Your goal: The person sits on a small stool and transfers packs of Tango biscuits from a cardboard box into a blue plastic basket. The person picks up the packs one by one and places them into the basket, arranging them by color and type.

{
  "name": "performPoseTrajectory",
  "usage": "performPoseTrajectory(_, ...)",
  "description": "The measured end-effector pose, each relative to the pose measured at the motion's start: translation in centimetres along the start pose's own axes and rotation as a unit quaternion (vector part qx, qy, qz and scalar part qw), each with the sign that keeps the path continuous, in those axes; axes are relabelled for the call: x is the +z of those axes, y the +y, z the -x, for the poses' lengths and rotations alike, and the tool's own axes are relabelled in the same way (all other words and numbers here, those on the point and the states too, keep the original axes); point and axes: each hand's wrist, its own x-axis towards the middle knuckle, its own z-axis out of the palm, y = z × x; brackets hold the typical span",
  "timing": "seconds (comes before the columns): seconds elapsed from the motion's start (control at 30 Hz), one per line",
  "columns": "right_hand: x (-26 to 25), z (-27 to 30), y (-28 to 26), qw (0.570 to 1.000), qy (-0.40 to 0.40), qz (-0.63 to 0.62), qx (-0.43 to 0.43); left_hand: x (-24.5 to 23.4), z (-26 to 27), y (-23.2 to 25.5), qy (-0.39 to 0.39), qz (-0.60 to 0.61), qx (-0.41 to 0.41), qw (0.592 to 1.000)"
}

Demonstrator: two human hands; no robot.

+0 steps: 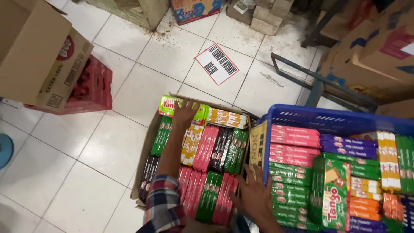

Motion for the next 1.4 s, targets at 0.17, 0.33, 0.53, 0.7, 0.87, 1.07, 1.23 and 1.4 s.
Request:
performPoseTrajectory(0.17,1.3,0.3,0.7,0.997,0.077,-0.018,-0.022,-5.2,7.4,2.2,0.21,0.301,-0.134,0.92)
performPoseTrajectory(0.33,0.1,0.8,0.5,0.99,0.114,-0.082,-0.019,-16.9,19.4,9.2,0.215,0.605,-0.253,0.724)
performPoseTrajectory(0.53,0.1,3.8,2.7,0.903,0.238,-0.339,-0.113,-27.7,30.7,19.4,0.318,0.631,-0.243,0.665)
performPoseTrajectory(0.7,-4.5,10.4,3.8,0.846,0.213,-0.462,-0.157,-29.1,33.0,27.1,0.32,0.627,-0.259,0.662)
performPoseTrajectory(0.87,-8.6,13.6,7.0,0.795,0.207,-0.569,-0.042,-29.6,33.6,32.8,0.287,0.664,-0.174,0.669)
performPoseTrajectory(1.07,-8.7,13.6,14.5,0.78,0.216,-0.58,0.092,-15.4,32.9,32.3,0.307,0.595,-0.186,0.719)
performPoseTrajectory(1.23,-3.2,9.0,17.3,0.785,0.158,-0.56,0.213,7.1,32.7,33.5,0.2,0.524,-0.216,0.799)
performPoseTrajectory(1.4,1.0,6.9,17.4,0.784,0.099,-0.579,0.202,11.5,34.0,35.2,-0.025,0.408,-0.203,0.89)
